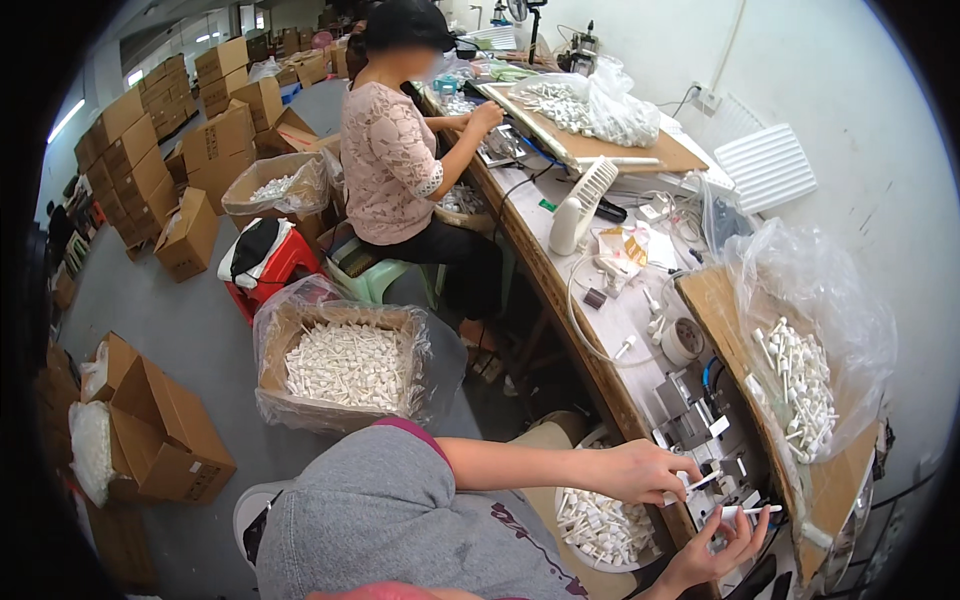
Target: Assembling small white plastic components using a pneumatic assembly machine.
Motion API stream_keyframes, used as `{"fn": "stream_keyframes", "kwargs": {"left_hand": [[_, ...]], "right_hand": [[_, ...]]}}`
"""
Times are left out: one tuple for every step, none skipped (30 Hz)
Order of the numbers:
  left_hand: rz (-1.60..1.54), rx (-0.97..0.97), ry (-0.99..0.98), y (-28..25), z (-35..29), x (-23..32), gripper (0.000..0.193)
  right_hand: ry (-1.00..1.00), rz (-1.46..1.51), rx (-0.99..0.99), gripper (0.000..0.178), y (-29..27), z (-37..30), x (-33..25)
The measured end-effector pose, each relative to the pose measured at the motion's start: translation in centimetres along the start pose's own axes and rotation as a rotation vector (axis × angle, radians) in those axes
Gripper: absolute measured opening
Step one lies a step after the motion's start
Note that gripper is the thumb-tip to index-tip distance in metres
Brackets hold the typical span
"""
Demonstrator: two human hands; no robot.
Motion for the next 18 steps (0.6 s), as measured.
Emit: {"fn": "stream_keyframes", "kwargs": {"left_hand": [[0.005,0.006,0.009,-0.1,0.1,0.1,0.022],[0.002,0.0,0.006,0.1,0.2,-0.1,0.021],[0.004,-0.017,0.002,0.3,0.3,0.0,0.02],[0.006,-0.035,-0.002,0.4,0.5,0.1,0.02],[0.008,-0.053,-0.006,0.6,0.7,0.1,0.019],[0.002,-0.1,-0.03,0.5,0.8,0.4,0.019],[0.008,-0.106,-0.027,0.4,0.8,0.5,0.02],[0.015,-0.112,-0.025,0.5,0.7,0.5,0.02],[0.017,-0.118,-0.019,0.8,0.5,0.5,0.02],[0.034,-0.12,-0.012,1.0,0.4,0.5,0.022],[0.047,-0.118,-0.004,1.0,0.4,0.5,0.023],[0.053,-0.123,0.001,1.0,0.4,0.7,0.023],[0.059,-0.128,0.006,1.0,0.3,0.8,0.024],[0.057,-0.13,-0.006,1.1,0.3,0.7,0.025],[0.068,-0.126,-0.004,1.1,0.3,0.8,0.025],[0.078,-0.122,-0.002,1.1,0.3,0.6,0.024],[0.087,-0.118,0.001,1.1,0.4,0.6,0.024],[0.077,-0.121,0.009,1.1,0.5,0.6,0.023]], "right_hand": [[0.001,0.006,0.002,0.02,0.0,0.2,0.0],[0.002,0.012,0.005,0.021,0.0,0.3,-0.1],[0.002,0.015,0.003,0.021,-0.1,0.4,-0.1],[-0.003,0.014,0.004,0.022,-0.2,0.5,0.2],[-0.008,0.003,0.009,0.022,-0.2,0.6,0.5],[-0.014,-0.005,0.009,0.022,-0.2,0.8,0.6],[-0.021,-0.011,0.01,0.023,-0.2,0.9,0.8],[-0.046,-0.007,0.031,0.023,0.0,1.1,0.9],[-0.041,-0.011,0.046,0.023,0.0,1.2,1.1],[-0.036,-0.013,0.063,0.023,0.0,1.4,1.1],[-0.031,-0.014,0.079,0.023,0.0,1.7,1.1],[-0.065,-0.036,0.086,0.025,-0.1,1.9,1.0],[-0.074,-0.04,0.082,0.024,0.0,2.0,0.8],[-0.083,-0.045,0.078,0.024,0.2,2.2,0.6],[-0.09,-0.053,0.068,0.024,0.2,2.2,0.3],[-0.126,-0.063,0.073,0.024,0.3,2.4,-0.1],[-0.163,-0.074,0.079,0.024,0.4,2.8,-0.6],[-0.189,-0.087,0.089,0.025,0.6,2.8,-1.0]]}}
Point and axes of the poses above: each hand's wrist, its own z-axis towards the middle knuckle, its own y-axis out of the palm, x = y × z, the point moved 3 cm from there along z, towards the middle knuckle, and after that the axes turned 9 degrees about z, right-handed, at the moved point
